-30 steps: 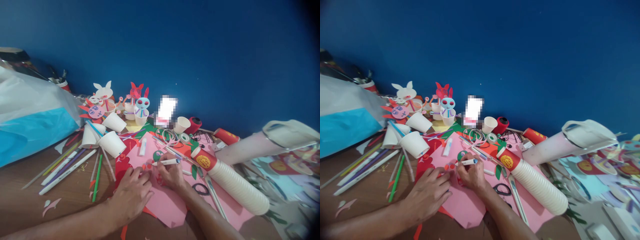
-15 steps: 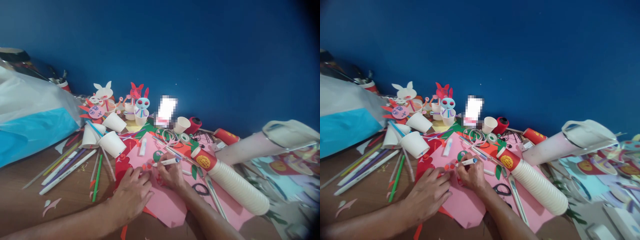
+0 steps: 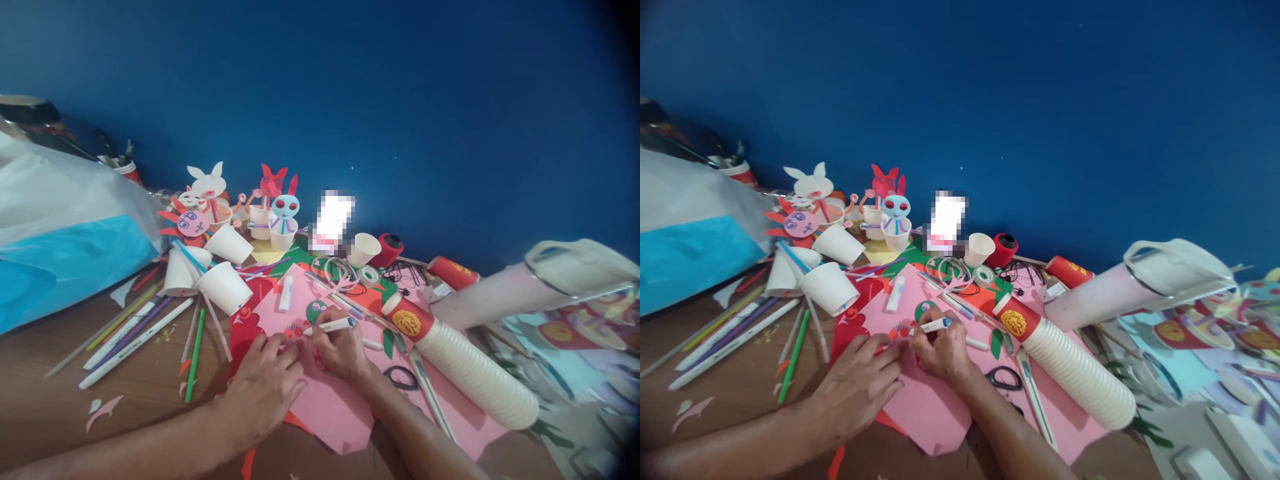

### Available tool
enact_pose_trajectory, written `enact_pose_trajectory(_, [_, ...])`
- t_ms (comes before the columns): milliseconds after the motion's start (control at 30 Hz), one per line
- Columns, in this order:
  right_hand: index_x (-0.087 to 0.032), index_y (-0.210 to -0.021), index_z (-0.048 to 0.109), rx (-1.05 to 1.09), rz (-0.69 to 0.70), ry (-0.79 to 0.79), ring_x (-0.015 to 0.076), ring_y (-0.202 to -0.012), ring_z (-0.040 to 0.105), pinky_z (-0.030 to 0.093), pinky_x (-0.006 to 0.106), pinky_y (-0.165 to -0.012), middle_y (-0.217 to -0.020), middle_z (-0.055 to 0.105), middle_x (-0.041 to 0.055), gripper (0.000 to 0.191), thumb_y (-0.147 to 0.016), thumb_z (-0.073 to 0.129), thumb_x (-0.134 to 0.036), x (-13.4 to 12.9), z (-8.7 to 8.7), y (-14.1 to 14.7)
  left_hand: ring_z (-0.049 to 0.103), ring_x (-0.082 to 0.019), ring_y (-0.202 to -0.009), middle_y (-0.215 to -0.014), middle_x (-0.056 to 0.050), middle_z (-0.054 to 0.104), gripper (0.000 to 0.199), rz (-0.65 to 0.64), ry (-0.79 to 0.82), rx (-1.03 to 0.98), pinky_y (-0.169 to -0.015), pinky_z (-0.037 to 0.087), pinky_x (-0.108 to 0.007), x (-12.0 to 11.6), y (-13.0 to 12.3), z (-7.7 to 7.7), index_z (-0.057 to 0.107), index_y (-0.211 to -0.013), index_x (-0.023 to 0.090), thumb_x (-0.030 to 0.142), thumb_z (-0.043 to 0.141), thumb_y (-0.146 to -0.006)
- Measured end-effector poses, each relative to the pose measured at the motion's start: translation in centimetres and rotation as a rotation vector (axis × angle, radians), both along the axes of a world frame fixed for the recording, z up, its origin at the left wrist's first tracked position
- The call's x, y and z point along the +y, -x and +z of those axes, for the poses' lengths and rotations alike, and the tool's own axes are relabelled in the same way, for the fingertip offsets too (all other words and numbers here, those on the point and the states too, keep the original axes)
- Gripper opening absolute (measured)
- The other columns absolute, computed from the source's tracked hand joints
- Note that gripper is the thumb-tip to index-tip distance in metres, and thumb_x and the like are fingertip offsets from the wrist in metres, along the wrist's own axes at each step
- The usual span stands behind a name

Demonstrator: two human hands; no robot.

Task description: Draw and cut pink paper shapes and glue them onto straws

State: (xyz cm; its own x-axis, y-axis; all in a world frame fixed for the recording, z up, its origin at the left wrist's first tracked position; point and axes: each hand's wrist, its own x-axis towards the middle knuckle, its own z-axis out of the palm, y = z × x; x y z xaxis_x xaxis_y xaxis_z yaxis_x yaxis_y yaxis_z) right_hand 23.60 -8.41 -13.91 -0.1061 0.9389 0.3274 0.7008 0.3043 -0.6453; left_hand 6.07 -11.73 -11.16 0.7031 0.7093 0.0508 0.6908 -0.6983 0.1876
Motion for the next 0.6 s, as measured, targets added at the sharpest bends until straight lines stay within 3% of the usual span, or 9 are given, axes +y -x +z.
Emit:
enact_pose_trajectory(200, [-0.020, -0.064, 0.049, 0.060, -0.019, 0.004, 0.0109, -0.047, 0.044, 0.032, 0.022, -0.045, -0.052, 0.049, -0.0033, 0.010, -0.073, 0.048, -0.017, 0.12, 0.03, -0.01, 0.044, -0.025, -0.104, -0.109, -0.003, 0.061, 0.022, 0.009, 0.012, 0.003, -0.087, 0.025, -0.045, -0.07, -0.02, 0.15, 0.061, -0.083, 0.021, 0.031, 0.043, -0.090])
enact_pose_trajectory(367, [-0.019, -0.066, 0.048, 0.313, -0.001, 0.084, 0.0086, -0.042, 0.039, 0.030, 0.020, -0.041, -0.049, 0.042, -0.0064, 0.009, -0.075, 0.050, -0.018, 0.17, 0.52, -0.12, 0.043, -0.025, -0.105, -0.114, -0.003, 0.059, 0.025, 0.000, 0.004, 0.014, -0.087, 0.025, -0.046, -0.07, 0.03, -0.12, 0.061, -0.086, 0.020, 0.032, 0.040, -0.091])
enact_pose_trajectory(500, [-0.019, -0.069, 0.048, 0.461, -0.044, 0.070, 0.0099, -0.049, 0.045, 0.037, 0.020, -0.046, -0.056, 0.046, -0.0046, 0.011, -0.079, 0.049, -0.023, 0.44, 0.67, -0.25, 0.043, -0.025, -0.105, -0.117, -0.002, 0.058, 0.025, -0.005, 0.006, 0.025, -0.086, 0.026, -0.045, -0.02, 0.02, -0.18, 0.061, -0.086, 0.021, 0.033, 0.040, -0.091])
enact_pose_trajectory(600, [-0.020, -0.086, 0.050, 0.608, -0.037, 0.073, 0.0115, -0.057, 0.054, 0.045, 0.023, -0.054, -0.067, 0.056, -0.0020, 0.007, -0.085, 0.048, -0.027, 0.60, 0.42, -0.10, 0.044, -0.024, -0.103, -0.117, -0.001, 0.057, 0.026, -0.004, 0.000, 0.021, -0.084, 0.027, -0.044, -0.04, 0.01, -0.12, 0.061, -0.084, 0.021, 0.033, 0.039, -0.091])
